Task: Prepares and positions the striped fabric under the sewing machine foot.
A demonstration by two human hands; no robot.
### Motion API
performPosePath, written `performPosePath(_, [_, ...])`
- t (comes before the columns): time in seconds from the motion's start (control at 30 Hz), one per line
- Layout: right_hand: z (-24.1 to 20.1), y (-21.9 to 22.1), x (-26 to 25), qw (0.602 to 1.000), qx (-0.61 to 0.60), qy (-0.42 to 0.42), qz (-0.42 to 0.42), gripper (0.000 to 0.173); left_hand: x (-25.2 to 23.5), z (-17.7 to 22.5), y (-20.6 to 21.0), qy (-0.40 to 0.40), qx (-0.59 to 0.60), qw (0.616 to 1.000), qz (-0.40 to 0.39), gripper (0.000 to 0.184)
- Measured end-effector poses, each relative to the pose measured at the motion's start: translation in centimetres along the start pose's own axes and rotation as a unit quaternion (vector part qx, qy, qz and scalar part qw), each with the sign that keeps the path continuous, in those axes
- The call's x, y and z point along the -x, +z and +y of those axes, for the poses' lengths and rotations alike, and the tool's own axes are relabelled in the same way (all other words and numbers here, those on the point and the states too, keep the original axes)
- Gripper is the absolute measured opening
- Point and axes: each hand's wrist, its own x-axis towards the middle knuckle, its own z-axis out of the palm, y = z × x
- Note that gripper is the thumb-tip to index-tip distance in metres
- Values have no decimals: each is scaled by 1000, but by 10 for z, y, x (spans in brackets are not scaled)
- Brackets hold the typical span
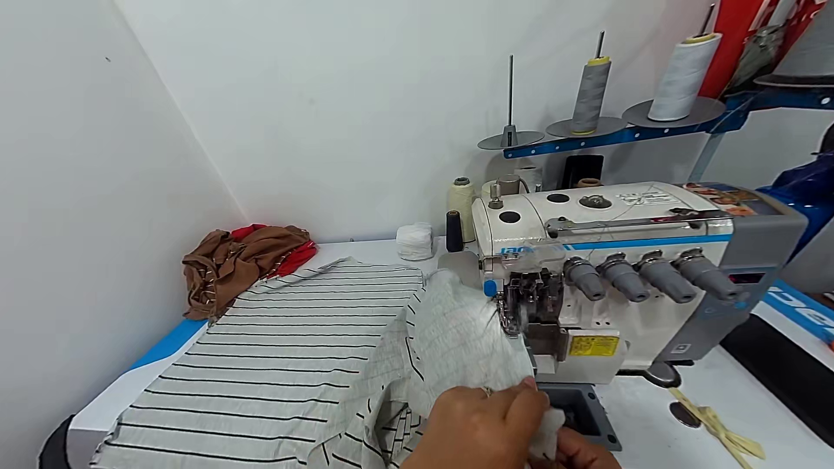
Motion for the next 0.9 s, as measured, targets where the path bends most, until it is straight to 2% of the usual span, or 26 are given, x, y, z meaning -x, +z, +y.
performPosePath(0.13, [-4,9,-15,999,-15,3,39,24,-13,-1,15,-26,-62,998,12,15])
performPosePath(0.3, [-9,14,-29,998,-40,23,44,17,-9,-18,26,-27,-69,997,23,16])
performPosePath(0.53, [-6,16,-36,999,-22,38,5,14,15,-11,-2,-46,37,996,72,20])
performPosePath(0.63, [-4,27,-37,998,-26,52,-19,18,20,0,-16,-52,34,993,96,12])
performPosePath(0.73, [-7,54,-34,995,-89,32,-27,22,17,5,-19,-60,9,994,89,17])
performPosePath(0.8, [-19,74,-37,982,-166,76,-52,19,10,2,-11,-90,8,994,66,20])
performPosePath(0.87, [-25,90,-45,970,-211,108,-58,18,1,-13,-3,-178,33,983,16,23])
performPosePath(0.9, [-12,94,-50,968,-223,105,-43,22,-4,-26,-3,-235,54,970,-24,22])
